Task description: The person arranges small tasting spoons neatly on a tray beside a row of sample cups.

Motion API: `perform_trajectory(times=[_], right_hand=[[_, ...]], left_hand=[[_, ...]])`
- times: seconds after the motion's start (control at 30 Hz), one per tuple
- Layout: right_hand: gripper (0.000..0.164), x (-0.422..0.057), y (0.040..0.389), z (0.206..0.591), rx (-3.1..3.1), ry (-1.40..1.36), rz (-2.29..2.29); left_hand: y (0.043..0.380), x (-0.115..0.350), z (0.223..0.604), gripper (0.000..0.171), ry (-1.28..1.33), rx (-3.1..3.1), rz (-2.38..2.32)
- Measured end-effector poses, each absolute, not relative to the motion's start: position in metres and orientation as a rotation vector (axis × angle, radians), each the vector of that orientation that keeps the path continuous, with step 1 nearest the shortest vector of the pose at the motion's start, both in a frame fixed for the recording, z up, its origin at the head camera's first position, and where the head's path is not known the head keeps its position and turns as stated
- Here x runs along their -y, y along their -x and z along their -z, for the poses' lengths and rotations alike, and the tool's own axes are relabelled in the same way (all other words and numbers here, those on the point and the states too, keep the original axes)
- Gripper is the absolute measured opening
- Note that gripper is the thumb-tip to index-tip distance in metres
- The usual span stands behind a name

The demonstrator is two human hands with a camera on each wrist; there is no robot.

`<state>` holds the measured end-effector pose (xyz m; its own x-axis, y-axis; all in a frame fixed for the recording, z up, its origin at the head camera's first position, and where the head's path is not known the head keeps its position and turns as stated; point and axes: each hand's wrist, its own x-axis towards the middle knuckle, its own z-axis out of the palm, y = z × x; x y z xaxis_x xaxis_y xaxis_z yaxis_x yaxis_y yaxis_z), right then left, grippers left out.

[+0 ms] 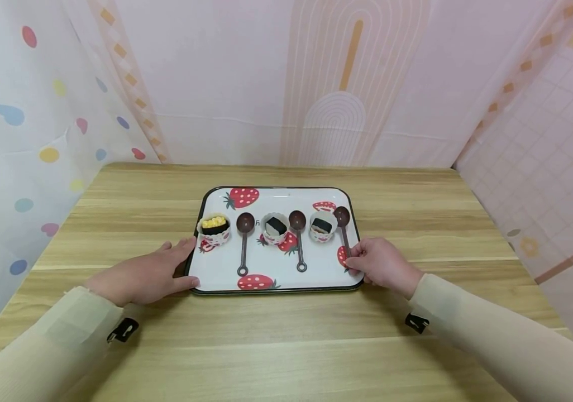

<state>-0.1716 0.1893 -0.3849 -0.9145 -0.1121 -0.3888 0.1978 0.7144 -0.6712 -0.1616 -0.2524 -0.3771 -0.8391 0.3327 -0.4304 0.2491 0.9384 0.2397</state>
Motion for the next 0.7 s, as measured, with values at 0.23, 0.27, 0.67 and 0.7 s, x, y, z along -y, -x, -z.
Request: perform_trajectory(times=[0.23,0.27,0.67,0.7], right_hand=[[0.011,-0.1856,0.1715,0.3825,-2.516,-0.074,1.008],[0.011,-0.1853,0.1716,0.3823,-2.516,-0.073,1.008],[0.012,-0.1840,0.1722,0.3828,-2.527,-0.063,0.959],[0.012,-0.1839,0.1722,0.3829,-2.527,-0.064,0.957]], left_hand=[[0.1614,0.2527,0.3760,0.109,-0.417,-2.614,-0.246],[0.1614,0.2526,0.3759,0.109,-0.415,-2.613,-0.249],[0.1614,0.2527,0.3769,0.109,-0.434,-2.625,-0.250],[0.1614,0.2527,0.3771,0.109,-0.434,-2.624,-0.252]])
